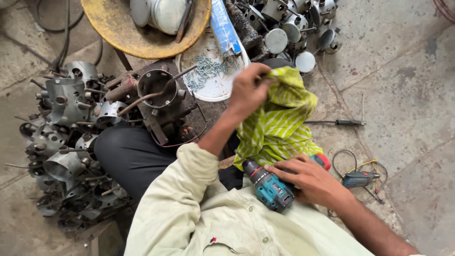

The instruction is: The person sits on the floor and uses a cordless drill to fasten screws into circular metal discs. They repeatedly pick up discs, wipe them with a cloth, place them on a metal stand, and secure them with screws before moving them to a yellow bowl.

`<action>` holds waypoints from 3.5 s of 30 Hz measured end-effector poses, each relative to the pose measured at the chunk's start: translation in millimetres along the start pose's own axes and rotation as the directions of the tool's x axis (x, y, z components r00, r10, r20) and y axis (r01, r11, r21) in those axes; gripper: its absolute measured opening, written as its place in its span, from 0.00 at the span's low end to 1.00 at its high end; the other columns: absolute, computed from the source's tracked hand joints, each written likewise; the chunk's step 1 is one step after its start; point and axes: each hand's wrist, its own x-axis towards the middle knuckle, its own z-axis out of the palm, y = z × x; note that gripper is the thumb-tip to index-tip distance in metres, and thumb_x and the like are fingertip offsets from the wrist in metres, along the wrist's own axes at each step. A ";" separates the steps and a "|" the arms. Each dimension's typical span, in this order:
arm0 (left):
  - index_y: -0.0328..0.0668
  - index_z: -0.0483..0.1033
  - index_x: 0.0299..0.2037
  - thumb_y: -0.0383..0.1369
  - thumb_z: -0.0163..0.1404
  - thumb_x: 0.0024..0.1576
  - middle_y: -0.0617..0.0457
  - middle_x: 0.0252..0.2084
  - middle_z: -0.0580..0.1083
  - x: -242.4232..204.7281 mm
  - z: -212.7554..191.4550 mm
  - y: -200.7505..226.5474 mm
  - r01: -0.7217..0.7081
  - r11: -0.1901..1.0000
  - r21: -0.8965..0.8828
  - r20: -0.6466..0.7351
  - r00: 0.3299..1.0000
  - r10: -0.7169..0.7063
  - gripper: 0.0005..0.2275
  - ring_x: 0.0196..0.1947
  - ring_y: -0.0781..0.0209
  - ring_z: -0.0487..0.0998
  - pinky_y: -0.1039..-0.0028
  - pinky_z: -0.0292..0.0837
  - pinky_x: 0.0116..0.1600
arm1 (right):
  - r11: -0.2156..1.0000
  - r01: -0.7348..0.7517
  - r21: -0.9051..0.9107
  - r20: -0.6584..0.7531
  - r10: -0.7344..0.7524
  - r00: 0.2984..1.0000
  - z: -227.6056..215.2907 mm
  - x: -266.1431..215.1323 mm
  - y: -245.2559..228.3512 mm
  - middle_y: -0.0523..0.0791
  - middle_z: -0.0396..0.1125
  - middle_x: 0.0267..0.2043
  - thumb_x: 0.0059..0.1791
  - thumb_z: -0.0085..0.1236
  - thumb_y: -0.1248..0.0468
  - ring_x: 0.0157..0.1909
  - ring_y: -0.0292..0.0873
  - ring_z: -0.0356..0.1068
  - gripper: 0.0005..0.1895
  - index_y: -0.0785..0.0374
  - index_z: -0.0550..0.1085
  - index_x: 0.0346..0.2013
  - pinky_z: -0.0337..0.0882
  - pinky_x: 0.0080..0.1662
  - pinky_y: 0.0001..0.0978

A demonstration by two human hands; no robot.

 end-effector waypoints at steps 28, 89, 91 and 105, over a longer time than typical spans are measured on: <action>0.48 0.60 0.66 0.36 0.63 0.52 0.44 0.62 0.66 71.2 -211.6 -112.5 0.304 0.684 0.663 -0.324 0.940 -0.105 0.32 0.60 0.41 0.70 0.52 0.71 0.57 | 0.513 -0.199 0.835 -0.182 0.598 0.781 14.0 116.5 343.8 0.49 0.74 0.47 0.57 0.54 0.62 0.44 0.39 0.70 0.18 0.73 0.77 0.55 0.71 0.47 0.32; 0.51 0.50 0.77 0.39 0.44 0.59 0.44 0.68 0.64 -84.4 -144.4 -86.4 0.021 0.175 -0.984 -0.063 0.884 -0.463 0.33 0.68 0.46 0.70 0.51 0.66 0.70 | 0.938 0.330 0.109 -0.779 -0.126 0.614 -39.3 239.9 1.7 0.45 0.64 0.70 0.54 0.51 0.64 0.72 0.45 0.62 0.25 0.52 0.65 0.67 0.61 0.75 0.41; 0.50 0.50 0.77 0.40 0.42 0.59 0.44 0.69 0.64 -73.7 -132.5 -93.3 0.021 0.125 -0.992 -0.039 0.890 -0.454 0.33 0.68 0.46 0.70 0.51 0.65 0.70 | 0.963 0.187 -0.194 -0.713 -0.269 0.647 -25.7 247.3 -6.7 0.43 0.58 0.77 0.50 0.53 0.60 0.79 0.47 0.53 0.33 0.50 0.61 0.71 0.50 0.80 0.47; 0.41 0.51 0.76 0.56 0.35 0.66 0.37 0.69 0.65 -65.3 -111.4 -69.6 -0.060 -0.077 -0.995 -0.042 0.974 -0.222 0.34 0.65 0.44 0.71 0.51 0.65 0.70 | 0.867 0.395 -0.305 -0.409 -0.494 0.767 -27.6 211.6 -12.8 0.53 0.57 0.73 0.47 0.56 0.61 0.78 0.56 0.49 0.36 0.62 0.62 0.70 0.45 0.75 0.55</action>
